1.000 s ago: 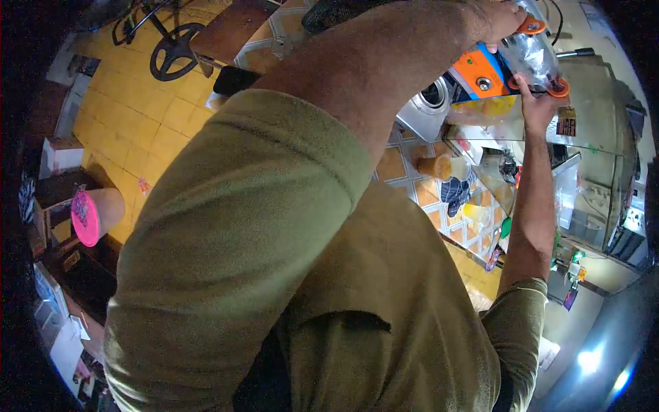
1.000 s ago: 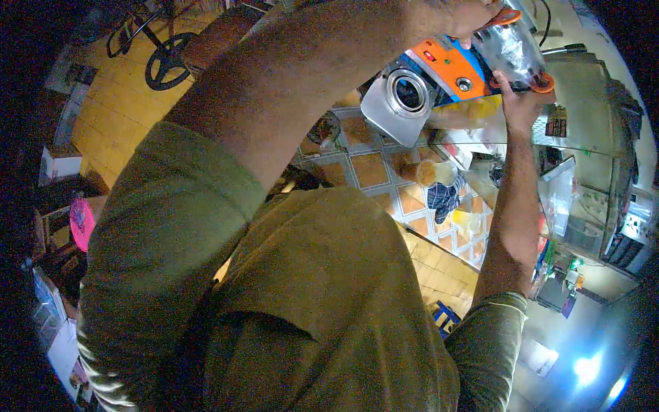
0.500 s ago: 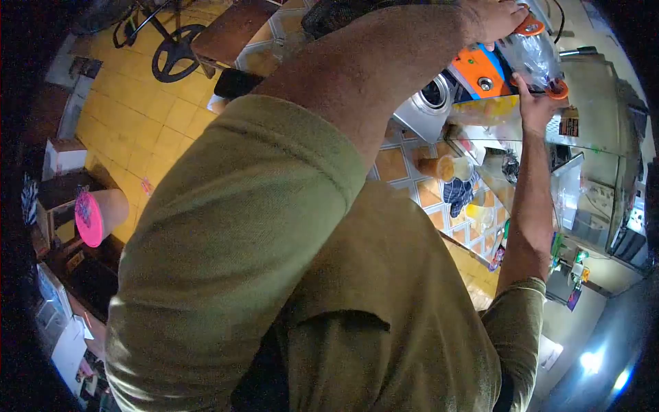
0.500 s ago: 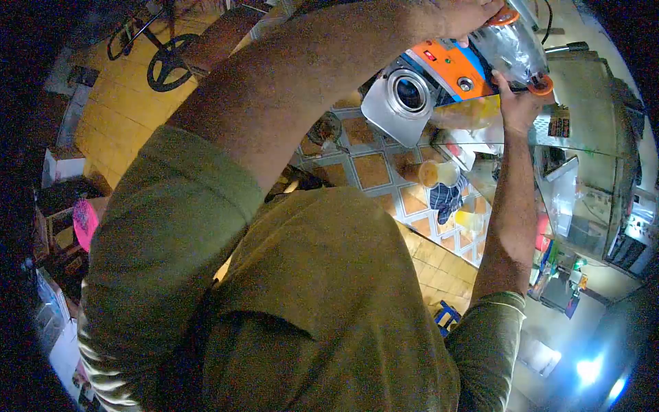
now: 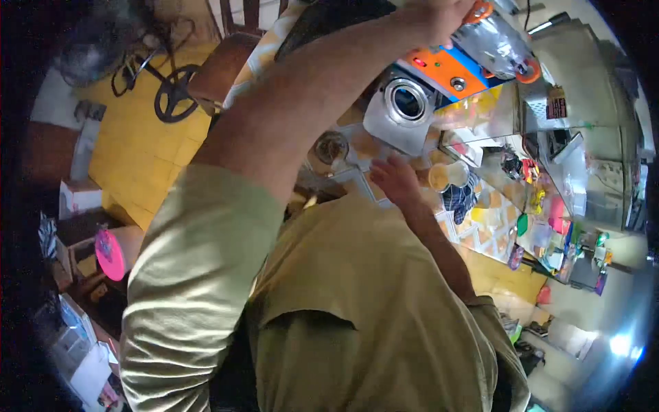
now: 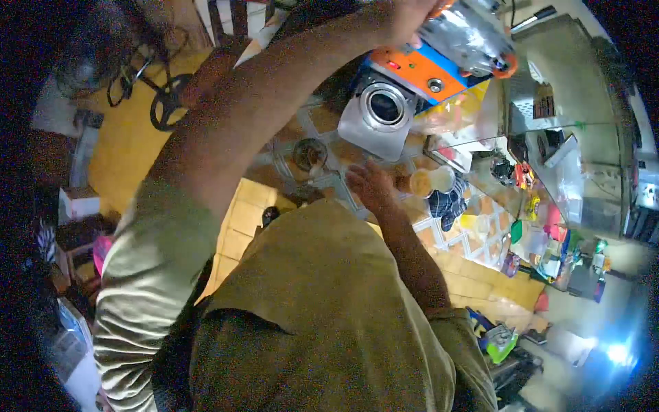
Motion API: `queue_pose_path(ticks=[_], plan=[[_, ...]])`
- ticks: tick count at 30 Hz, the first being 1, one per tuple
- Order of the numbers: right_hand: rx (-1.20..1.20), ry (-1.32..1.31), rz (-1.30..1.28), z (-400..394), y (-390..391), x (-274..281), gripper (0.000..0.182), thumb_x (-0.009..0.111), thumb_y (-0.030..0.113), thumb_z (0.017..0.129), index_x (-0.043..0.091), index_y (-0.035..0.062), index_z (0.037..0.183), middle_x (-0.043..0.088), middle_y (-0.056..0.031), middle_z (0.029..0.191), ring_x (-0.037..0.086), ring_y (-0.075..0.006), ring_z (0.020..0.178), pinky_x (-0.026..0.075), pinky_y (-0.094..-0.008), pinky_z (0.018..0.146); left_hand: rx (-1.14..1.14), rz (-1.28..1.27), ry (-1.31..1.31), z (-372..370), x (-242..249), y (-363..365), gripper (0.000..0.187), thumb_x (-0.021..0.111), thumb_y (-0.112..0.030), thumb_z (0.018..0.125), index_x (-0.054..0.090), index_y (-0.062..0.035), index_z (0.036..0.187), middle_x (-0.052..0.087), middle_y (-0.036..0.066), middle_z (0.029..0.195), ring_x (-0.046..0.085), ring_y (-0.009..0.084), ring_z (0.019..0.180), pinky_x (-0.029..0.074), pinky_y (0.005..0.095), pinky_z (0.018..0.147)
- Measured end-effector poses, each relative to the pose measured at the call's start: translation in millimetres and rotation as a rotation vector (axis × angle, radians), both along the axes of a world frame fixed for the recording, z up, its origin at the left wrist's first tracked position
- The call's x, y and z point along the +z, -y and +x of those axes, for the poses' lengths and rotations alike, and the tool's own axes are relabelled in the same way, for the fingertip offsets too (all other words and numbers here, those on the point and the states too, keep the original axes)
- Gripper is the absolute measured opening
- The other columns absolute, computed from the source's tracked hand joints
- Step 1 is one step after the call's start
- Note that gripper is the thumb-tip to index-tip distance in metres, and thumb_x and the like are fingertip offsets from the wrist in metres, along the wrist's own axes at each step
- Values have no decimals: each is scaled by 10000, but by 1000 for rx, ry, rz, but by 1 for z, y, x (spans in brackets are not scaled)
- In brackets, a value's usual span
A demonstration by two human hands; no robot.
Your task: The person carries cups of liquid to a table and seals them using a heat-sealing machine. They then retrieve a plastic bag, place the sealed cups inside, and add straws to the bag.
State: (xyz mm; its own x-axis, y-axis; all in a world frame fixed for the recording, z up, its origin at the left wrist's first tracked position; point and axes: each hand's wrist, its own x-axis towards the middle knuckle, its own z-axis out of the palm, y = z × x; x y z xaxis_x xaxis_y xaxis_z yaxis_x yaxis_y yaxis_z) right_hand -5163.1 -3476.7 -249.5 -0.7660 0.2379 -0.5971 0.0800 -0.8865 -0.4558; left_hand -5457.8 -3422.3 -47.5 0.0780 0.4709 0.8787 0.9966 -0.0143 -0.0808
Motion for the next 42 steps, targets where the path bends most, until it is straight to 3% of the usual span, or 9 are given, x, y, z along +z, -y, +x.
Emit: queue_pose_path(ticks=[4,7,9,12,14,17,27,34,42], plan=[[-269,-114,-26,-35,-24,-36,190,496,193,974,508,45,1093,607,-147,1046,606,-297,961,520,-424,815,-21,-395,176,15,28,24,982,724,-152,760,74,53,1467,386,240,1293,385,389,1207,296,497,1008],[48,56,1218,-38,-37,-73,207,498,183,974,503,15,1094,621,-150,994,620,-290,908,518,-422,810,-17,-425,166,20,28,22,995,682,-35,775,-15,0,1484,330,254,1354,353,406,1251,313,500,1005],[-329,-70,180,-52,-31,-30,215,494,187,977,497,14,1104,614,-148,978,625,-287,881,517,-427,796,-25,-423,273,27,29,28,986,646,38,785,-38,-37,1491,286,256,1383,332,417,1268,345,501,1009],[-426,-85,89,-74,-46,-25,208,485,189,980,496,26,1109,614,-130,987,625,-281,878,517,-427,779,40,-475,302,33,34,28,1038,684,32,753,-40,-46,1493,281,247,1374,338,426,1249,371,484,1020],[-451,-94,140,-91,-62,-34,214,485,198,982,496,30,1114,617,-121,998,627,-280,881,516,-430,778,-2,-527,314,26,31,26,1095,734,11,730,-49,-59,1492,256,249,1389,321,426,1262,379,463,1018],[-431,-115,137,-105,-83,-28,226,486,211,983,495,35,1125,624,-111,1006,635,-275,874,520,-427,756,-132,-215,180,8,13,9,777,793,-266,726,403,-12,1348,481,178,1302,469,310,1222,364,371,1053],[-271,-108,500,-131,-124,-43,279,507,240,978,533,17,1144,629,-113,1053,656,-252,921,532,-372,817,-27,-357,346,27,25,27,856,800,-134,684,309,-64,1382,374,165,1252,392,351,1228,374,391,1037],[-238,-508,185,-134,-139,-68,425,591,337,927,494,18,1191,629,-116,1065,655,-248,966,536,-367,819,-29,-338,336,26,23,21,834,759,-83,661,288,12,1343,386,214,1237,415,384,1193,352,420,1036],[-233,-287,335,-128,-131,-62,511,660,403,869,476,50,1190,625,-142,1064,637,-289,983,521,-428,855,67,-451,239,19,16,21,819,803,-163,678,361,33,1339,338,215,1340,356,368,1274,304,408,1094]])
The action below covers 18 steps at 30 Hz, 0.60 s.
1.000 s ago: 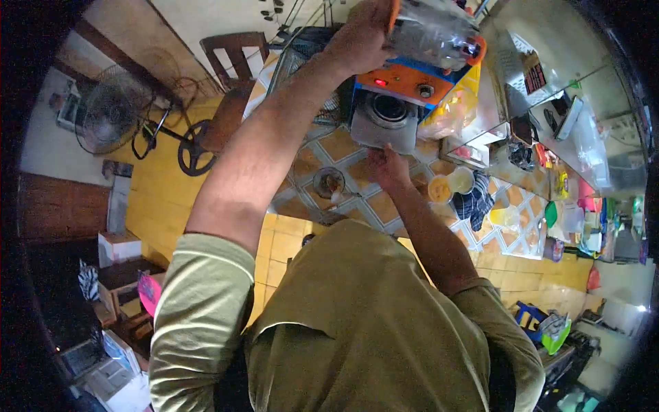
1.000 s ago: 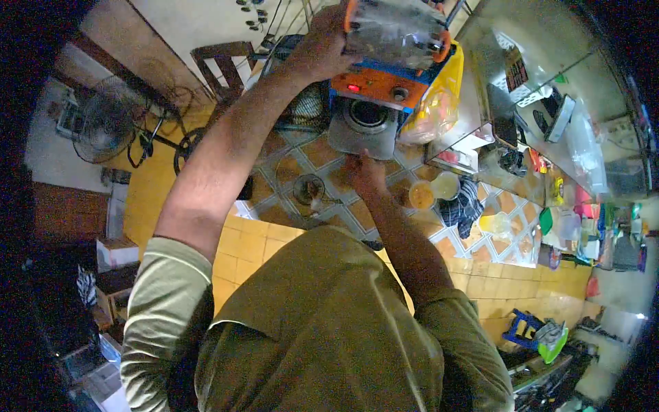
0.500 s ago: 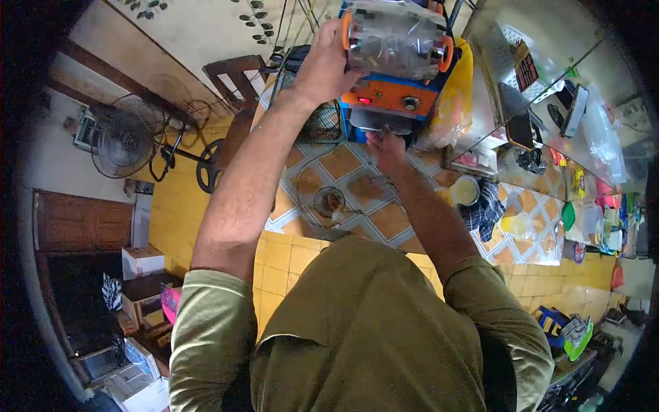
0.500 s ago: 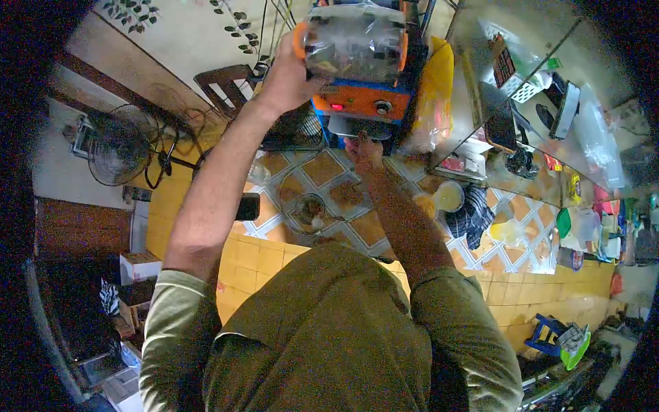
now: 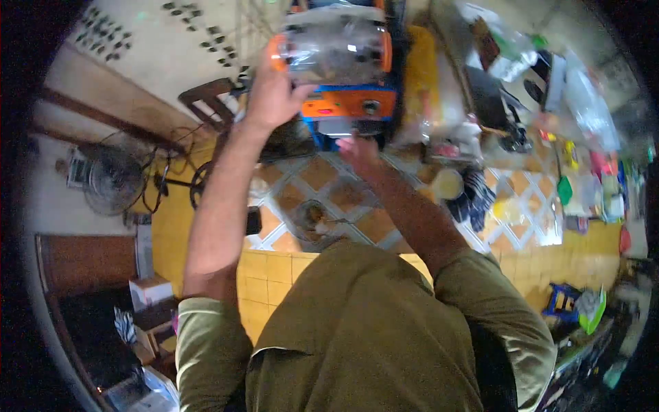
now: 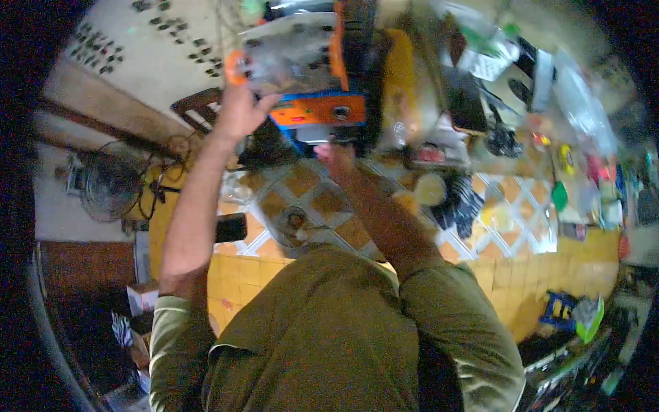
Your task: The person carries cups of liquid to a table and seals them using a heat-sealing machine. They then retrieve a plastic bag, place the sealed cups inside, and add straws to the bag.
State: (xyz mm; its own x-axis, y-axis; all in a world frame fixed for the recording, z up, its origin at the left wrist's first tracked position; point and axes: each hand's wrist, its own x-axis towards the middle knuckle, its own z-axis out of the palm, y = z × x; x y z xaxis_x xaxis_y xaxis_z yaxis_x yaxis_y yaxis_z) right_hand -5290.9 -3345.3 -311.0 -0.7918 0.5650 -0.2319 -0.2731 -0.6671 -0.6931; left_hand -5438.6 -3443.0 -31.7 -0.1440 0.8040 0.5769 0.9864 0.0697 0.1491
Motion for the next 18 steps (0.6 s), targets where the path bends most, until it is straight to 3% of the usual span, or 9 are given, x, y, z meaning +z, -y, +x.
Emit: queue_pose_path(ticks=[1,3,4,7,10,13,16,18], plan=[[-38,18,-2,5,-1,-11,511,660,403,869,476,50,1190,625,-142,1064,637,-289,983,521,-428,855,20,-67,-47,-7,-7,0,807,807,-168,676,378,41,1327,335,217,1345,366,365,1270,307,401,1092],[-2,-276,-110,6,-1,-34,476,682,393,857,477,70,1141,618,-145,1037,632,-284,976,518,-432,851,24,-58,30,-12,-13,-4,840,814,-169,676,348,54,1339,325,222,1352,372,364,1267,307,392,1090],[-23,-272,-112,11,5,-23,476,682,393,857,477,70,1141,618,-145,1037,632,-284,976,518,-432,851,21,-53,58,-12,-13,-5,857,817,-170,676,333,61,1345,320,224,1355,374,364,1266,307,388,1089],[-72,-92,-184,16,22,-10,408,695,342,859,452,107,1088,605,-133,1007,633,-259,932,535,-405,801,23,-28,-6,-7,-11,-4,900,820,-167,679,286,64,1366,311,231,1357,379,364,1260,307,383,1088],[-50,-73,-283,36,44,-1,380,674,324,880,462,115,1116,604,-114,1002,635,-244,889,549,-378,744,12,9,-9,-10,-13,-6,937,818,-163,680,238,57,1382,334,231,1326,393,365,1241,318,385,1074],[-137,25,-130,53,71,13,359,648,299,902,467,106,1144,609,-107,996,635,-241,860,553,-359,693,10,-42,84,-9,-10,-6,906,815,-157,679,269,64,1367,356,230,1298,403,371,1224,330,399,1057],[-94,145,-140,82,100,42,362,630,290,915,467,98,1174,617,-109,982,635,-244,859,547,-375,726,-13,33,-103,-11,-10,-8,886,811,-155,677,293,51,1365,372,216,1278,404,377,1210,341,409,1043],[-47,141,-154,92,109,39,365,628,292,916,465,96,1178,615,-104,990,634,-240,859,542,-380,743,-82,127,106,-10,-13,-10,765,802,-168,697,386,13,1313,430,196,1266,440,365,1189,365,404,1028]])
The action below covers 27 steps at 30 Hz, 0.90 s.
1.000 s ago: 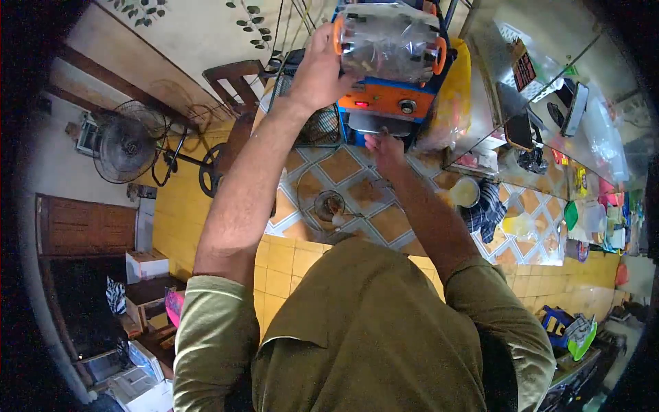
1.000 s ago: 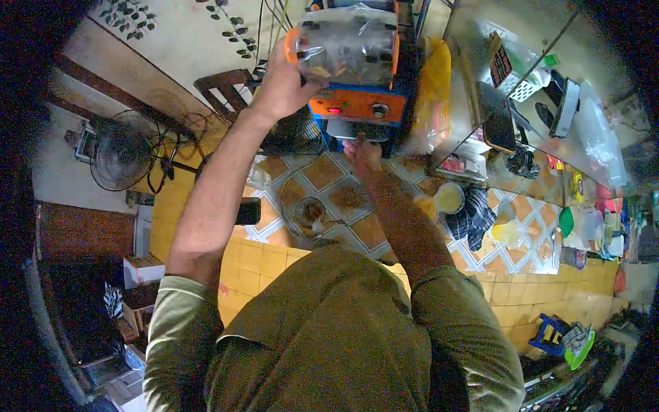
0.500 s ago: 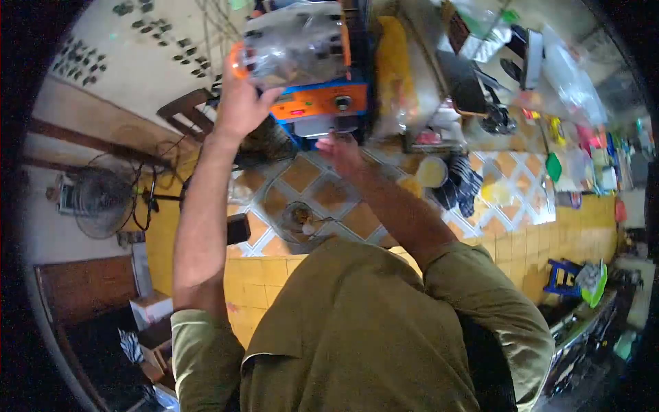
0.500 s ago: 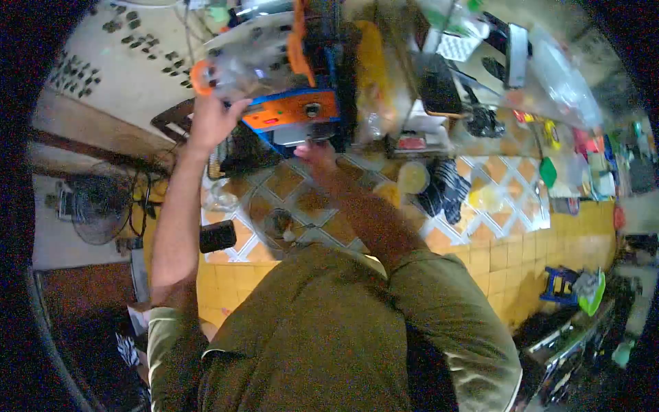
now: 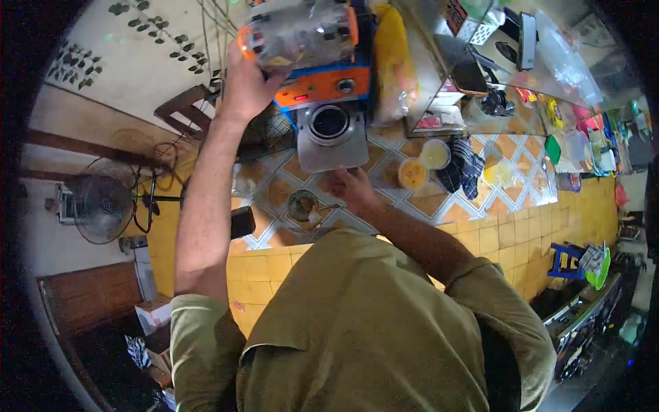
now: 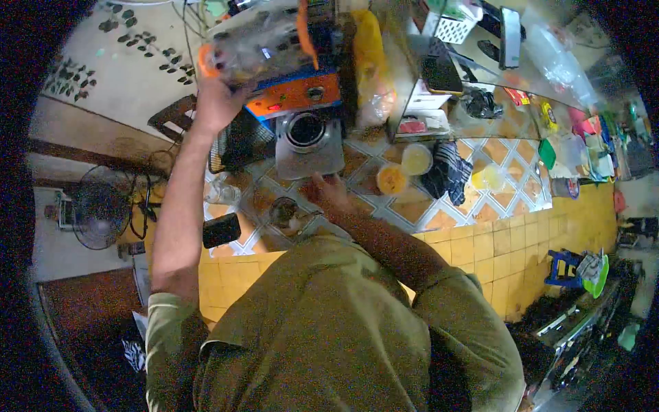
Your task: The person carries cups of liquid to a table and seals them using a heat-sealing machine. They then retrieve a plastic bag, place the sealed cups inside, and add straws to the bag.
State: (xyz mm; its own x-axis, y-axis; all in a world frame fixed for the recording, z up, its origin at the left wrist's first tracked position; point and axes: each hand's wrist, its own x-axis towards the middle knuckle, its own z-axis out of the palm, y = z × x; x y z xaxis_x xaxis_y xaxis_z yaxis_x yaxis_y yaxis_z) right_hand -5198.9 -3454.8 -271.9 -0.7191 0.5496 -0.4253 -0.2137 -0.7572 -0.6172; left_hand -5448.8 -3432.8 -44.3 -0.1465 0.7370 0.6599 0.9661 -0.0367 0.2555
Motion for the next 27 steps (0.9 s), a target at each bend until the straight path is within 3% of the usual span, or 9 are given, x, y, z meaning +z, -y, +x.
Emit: queue_pose_path(ticks=[2,4,5,11,13,17,21,24,27], plan=[[35,2,-16,11,8,-8,369,627,293,917,463,95,1181,613,-99,998,634,-235,859,538,-386,760,-15,94,108,5,4,6,659,794,-178,716,466,-15,1264,481,178,1260,475,353,1173,386,395,1015],[107,101,15,26,14,-7,382,619,315,919,463,91,1187,601,-94,1050,630,-237,881,524,-394,778,-39,-2,-70,1,4,4,863,812,-188,687,325,-11,1376,417,203,1232,397,374,1208,355,435,1031],[97,118,19,39,15,-7,382,619,315,919,463,91,1187,601,-94,1050,630,-237,881,524,-394,778,-77,78,-98,-1,4,0,793,812,-212,692,369,-3,1315,472,195,1196,474,359,1148,386,413,1017],[36,136,48,52,-20,20,373,591,317,932,467,49,1160,584,-121,1061,617,-247,878,523,-390,787,-56,77,-130,10,8,4,822,819,-240,669,369,-10,1318,429,197,1256,420,377,1209,355,432,1042],[9,-48,-106,36,-21,20,302,581,282,939,492,50,1111,592,-114,977,616,-234,837,531,-401,780,-48,73,-96,5,6,6,846,824,-207,663,354,-12,1340,411,200,1297,406,372,1236,348,432,1057],[-80,-7,-72,22,-15,-10,239,579,269,932,548,51,1024,644,-91,855,643,-212,767,529,-365,663,-68,46,-62,5,12,14,841,819,-183,668,352,-13,1346,415,197,1299,402,368,1249,341,427,1067],[-76,105,62,35,-4,11,192,567,222,945,525,45,1006,616,-79,833,644,-220,783,544,-397,735,-136,3,-43,4,11,18,880,829,-211,671,324,-4,1362,371,203,1366,385,358,1282,323,425,1084],[-45,143,100,43,-5,-1,200,580,222,937,549,41,1016,634,-82,850,650,-216,781,542,-386,734,-204,77,11,7,-14,36,1026,826,-214,688,178,-38,1464,229,220,1458,337,372,1316,340,448,1068],[11,203,190,48,-8,-6,240,573,250,943,567,35,1049,652,-86,869,654,-210,771,538,-375,728,-136,20,545,31,-65,84,1077,802,-220,732,58,-45,1492,134,210,1520,223,352,1397,361,486,1056]])
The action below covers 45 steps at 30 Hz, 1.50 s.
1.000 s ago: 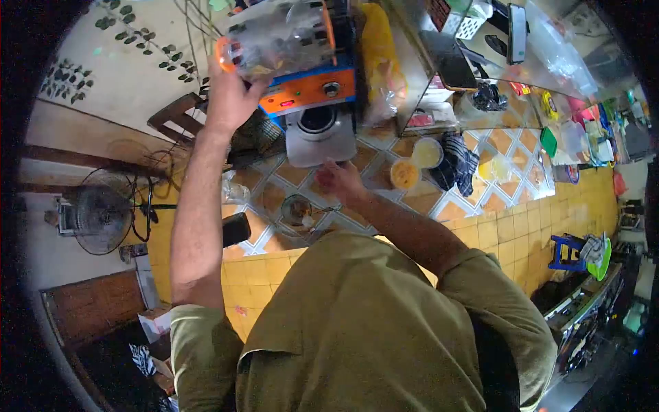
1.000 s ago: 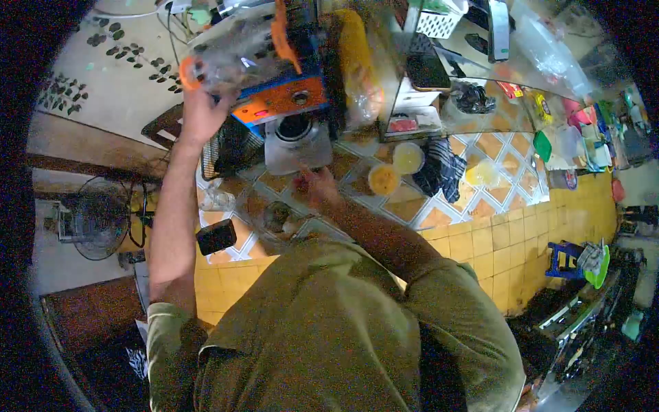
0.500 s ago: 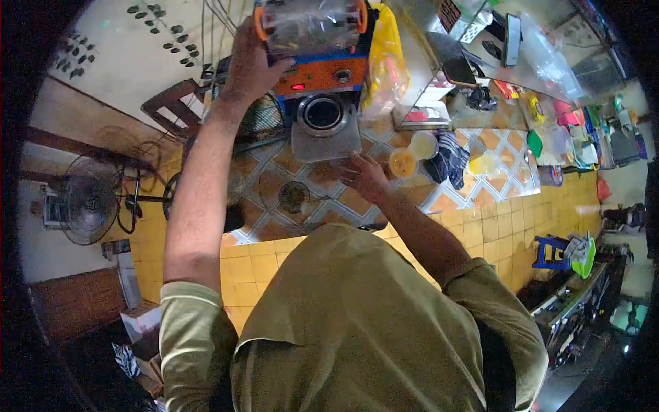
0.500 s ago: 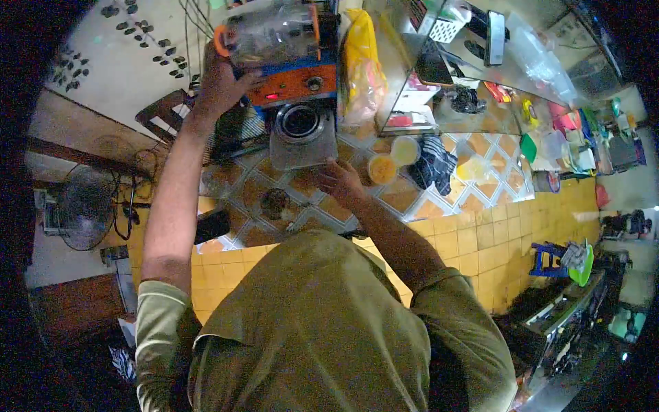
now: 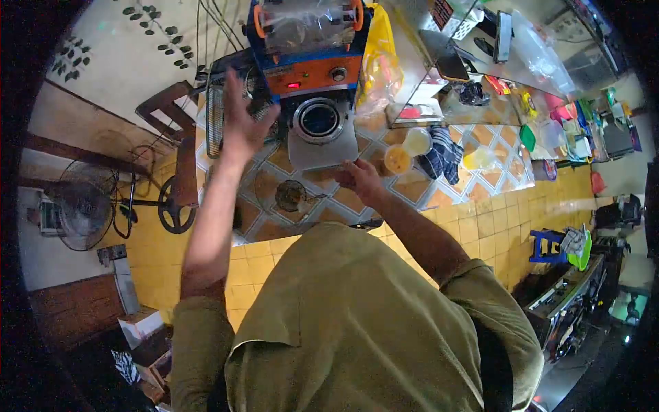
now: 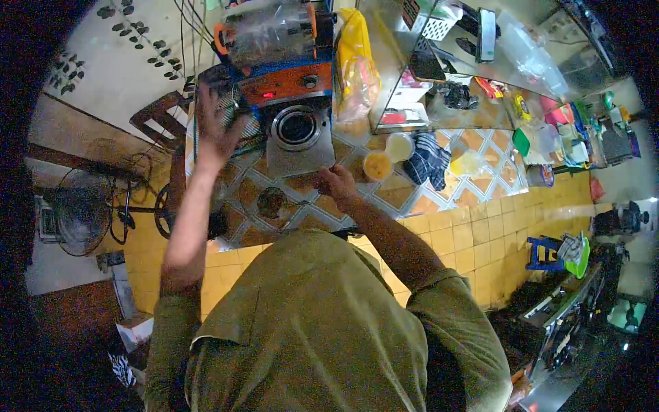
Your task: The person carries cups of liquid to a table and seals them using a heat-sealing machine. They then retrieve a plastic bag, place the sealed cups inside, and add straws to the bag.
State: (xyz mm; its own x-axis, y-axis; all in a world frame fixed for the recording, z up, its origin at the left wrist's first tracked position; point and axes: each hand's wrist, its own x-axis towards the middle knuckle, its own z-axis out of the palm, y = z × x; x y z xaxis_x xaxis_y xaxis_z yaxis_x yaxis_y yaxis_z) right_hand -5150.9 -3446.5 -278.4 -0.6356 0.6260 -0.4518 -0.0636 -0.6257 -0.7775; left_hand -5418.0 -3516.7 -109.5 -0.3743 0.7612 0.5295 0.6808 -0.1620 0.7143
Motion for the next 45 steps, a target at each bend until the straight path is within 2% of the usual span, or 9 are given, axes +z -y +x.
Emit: queue_pose_path(ticks=[5,8,10,17,22,28,33,40,45], plan=[[355,558,640,33,-26,26,508,685,405,825,552,78,1191,639,-142,1022,629,-286,915,505,-445,758,-26,-130,637,42,-108,100,998,727,-207,822,7,-74,1501,118,236,1528,206,397,1398,375,476,1045],[384,994,1699,67,-50,48,843,781,463,671,416,148,1362,479,-201,1307,459,-346,1236,370,-618,956,-6,-195,835,67,-151,151,1006,726,-208,816,4,-79,1503,163,255,1515,263,393,1379,392,464,1025],[764,1304,1841,77,-69,58,1013,823,450,574,319,194,1415,317,-195,1432,254,-371,1373,149,-734,1030,7,-417,763,78,-155,169,988,713,-197,818,12,-80,1504,202,254,1505,312,396,1355,410,456,1005],[1007,1078,1695,76,-100,48,946,829,346,529,390,160,1346,414,-210,1329,358,-391,1290,99,-730,1052,-3,-345,716,82,-163,155,933,690,-235,839,53,-92,1505,288,244,1466,413,395,1287,435,467,975],[1008,1084,1530,45,-82,154,842,811,249,576,404,125,1302,500,-219,1197,510,-430,1116,450,-468,938,-69,-377,760,83,-166,147,890,674,-257,861,78,-99,1503,312,253,1445,437,392,1264,428,483,980],[643,808,1673,4,-65,247,662,753,342,692,484,96,1245,601,-220,1065,560,-415,1035,438,-472,914,-58,-429,827,94,-174,154,916,702,-318,844,102,-87,1497,299,261,1454,445,391,1257,424,491,982],[405,508,1882,-52,-55,246,640,804,310,620,525,45,1132,600,-205,996,588,-401,940,498,-466,790,-35,-463,825,97,-168,166,901,700,-323,848,118,-77,1492,278,258,1468,456,396,1246,421,488,988],[246,368,2252,-116,-78,131,395,695,289,728,588,75,1042,588,-185,1057,579,-392,937,475,-511,763,62,-405,472,79,-183,214,826,700,-274,856,192,-49,1468,412,223,1386,524,337,1186,484,420,921],[489,771,2072,-123,-57,134,561,696,354,700,535,63,1153,576,-199,1147,552,-434,1060,479,-504,878,266,-513,543,96,-178,242,783,688,-242,869,214,-29,1453,521,183,1271,592,263,1101,524,361,859]])
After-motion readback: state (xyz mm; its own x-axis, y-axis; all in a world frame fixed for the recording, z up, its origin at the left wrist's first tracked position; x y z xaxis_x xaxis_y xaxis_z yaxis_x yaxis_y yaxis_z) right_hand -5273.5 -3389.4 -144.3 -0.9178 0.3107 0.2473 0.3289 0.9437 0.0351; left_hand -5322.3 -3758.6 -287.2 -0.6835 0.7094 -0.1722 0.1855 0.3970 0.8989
